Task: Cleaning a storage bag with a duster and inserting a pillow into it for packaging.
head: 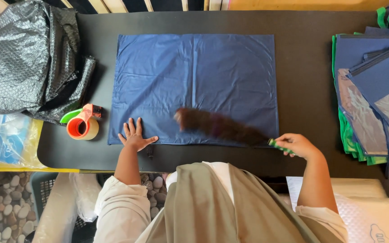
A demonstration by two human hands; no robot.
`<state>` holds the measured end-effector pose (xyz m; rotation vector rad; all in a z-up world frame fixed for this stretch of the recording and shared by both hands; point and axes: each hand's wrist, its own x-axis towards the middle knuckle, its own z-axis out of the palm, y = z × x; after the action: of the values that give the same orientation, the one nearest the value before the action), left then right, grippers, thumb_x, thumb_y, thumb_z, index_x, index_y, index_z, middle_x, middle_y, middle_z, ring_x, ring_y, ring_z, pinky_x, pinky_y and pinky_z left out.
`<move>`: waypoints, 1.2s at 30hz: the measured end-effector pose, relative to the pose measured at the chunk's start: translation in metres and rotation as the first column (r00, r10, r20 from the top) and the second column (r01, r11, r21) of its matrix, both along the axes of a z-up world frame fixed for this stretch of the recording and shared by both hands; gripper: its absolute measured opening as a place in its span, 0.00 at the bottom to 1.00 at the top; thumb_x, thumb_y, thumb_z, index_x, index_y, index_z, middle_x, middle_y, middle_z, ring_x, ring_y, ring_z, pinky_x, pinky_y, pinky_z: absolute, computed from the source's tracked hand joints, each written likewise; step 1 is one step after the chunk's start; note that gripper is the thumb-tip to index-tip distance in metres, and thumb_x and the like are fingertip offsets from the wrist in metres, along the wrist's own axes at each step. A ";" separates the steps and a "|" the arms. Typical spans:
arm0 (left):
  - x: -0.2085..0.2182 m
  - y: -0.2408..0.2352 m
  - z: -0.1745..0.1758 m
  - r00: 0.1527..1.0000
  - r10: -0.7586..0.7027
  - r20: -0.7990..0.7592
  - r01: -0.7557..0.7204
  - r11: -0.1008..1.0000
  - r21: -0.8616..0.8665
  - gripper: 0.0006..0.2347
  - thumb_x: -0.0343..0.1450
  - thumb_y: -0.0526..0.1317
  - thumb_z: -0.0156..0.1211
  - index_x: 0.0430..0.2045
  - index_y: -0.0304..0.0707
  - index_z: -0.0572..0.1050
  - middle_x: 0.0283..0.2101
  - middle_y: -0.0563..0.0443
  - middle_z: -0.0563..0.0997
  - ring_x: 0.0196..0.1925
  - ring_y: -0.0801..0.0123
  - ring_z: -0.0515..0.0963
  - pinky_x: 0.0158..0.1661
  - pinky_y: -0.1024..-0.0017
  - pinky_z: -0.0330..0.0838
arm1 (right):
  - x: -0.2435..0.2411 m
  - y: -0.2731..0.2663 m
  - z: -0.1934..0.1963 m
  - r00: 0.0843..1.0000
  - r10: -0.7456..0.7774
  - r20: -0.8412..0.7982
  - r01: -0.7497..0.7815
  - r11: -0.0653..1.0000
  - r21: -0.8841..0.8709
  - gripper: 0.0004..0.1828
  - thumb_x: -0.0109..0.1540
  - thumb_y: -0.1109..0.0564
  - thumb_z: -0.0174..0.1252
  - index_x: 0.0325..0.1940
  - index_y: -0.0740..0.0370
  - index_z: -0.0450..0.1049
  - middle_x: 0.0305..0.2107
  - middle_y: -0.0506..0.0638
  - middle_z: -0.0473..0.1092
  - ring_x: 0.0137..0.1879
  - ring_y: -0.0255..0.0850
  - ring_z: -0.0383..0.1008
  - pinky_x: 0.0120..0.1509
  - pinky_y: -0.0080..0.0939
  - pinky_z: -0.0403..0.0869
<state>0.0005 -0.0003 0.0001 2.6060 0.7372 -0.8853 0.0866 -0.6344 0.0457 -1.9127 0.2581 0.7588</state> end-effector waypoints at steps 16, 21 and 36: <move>0.001 -0.016 0.033 0.999 0.023 -0.036 -0.024 1.000 -0.018 0.52 0.61 0.74 0.54 0.75 0.67 0.27 0.79 0.61 0.18 0.80 0.60 0.18 0.72 0.41 0.20 | -0.027 -0.031 -0.054 0.680 0.231 0.696 0.642 0.272 -0.717 0.23 0.56 0.45 0.68 0.52 0.56 0.83 0.40 0.62 0.78 0.49 0.59 0.73 0.52 0.54 0.62; -0.006 -0.010 0.020 0.998 -0.066 0.017 0.066 0.998 0.022 0.51 0.63 0.78 0.50 0.76 0.66 0.30 0.80 0.53 0.26 0.81 0.54 0.25 0.72 0.36 0.24 | -0.010 0.027 -0.138 0.906 -0.136 0.401 0.369 0.718 -0.590 0.42 0.55 0.30 0.71 0.63 0.60 0.75 0.44 0.58 0.77 0.56 0.57 0.76 0.60 0.57 0.73; 0.046 -0.097 0.010 0.713 0.372 0.594 0.247 0.659 -0.710 0.26 0.65 0.50 0.72 0.55 0.44 0.72 0.49 0.38 0.81 0.53 0.47 0.79 0.53 0.49 0.75 | -0.030 0.371 0.070 0.685 0.085 0.723 -0.272 0.951 0.146 0.27 0.61 0.54 0.66 0.64 0.59 0.74 0.61 0.60 0.70 0.70 0.53 0.67 0.74 0.52 0.64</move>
<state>0.0467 -0.0969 0.0096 1.8463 0.1516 -0.0320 0.0569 -0.2638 0.1158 -1.8587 -0.5032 0.1040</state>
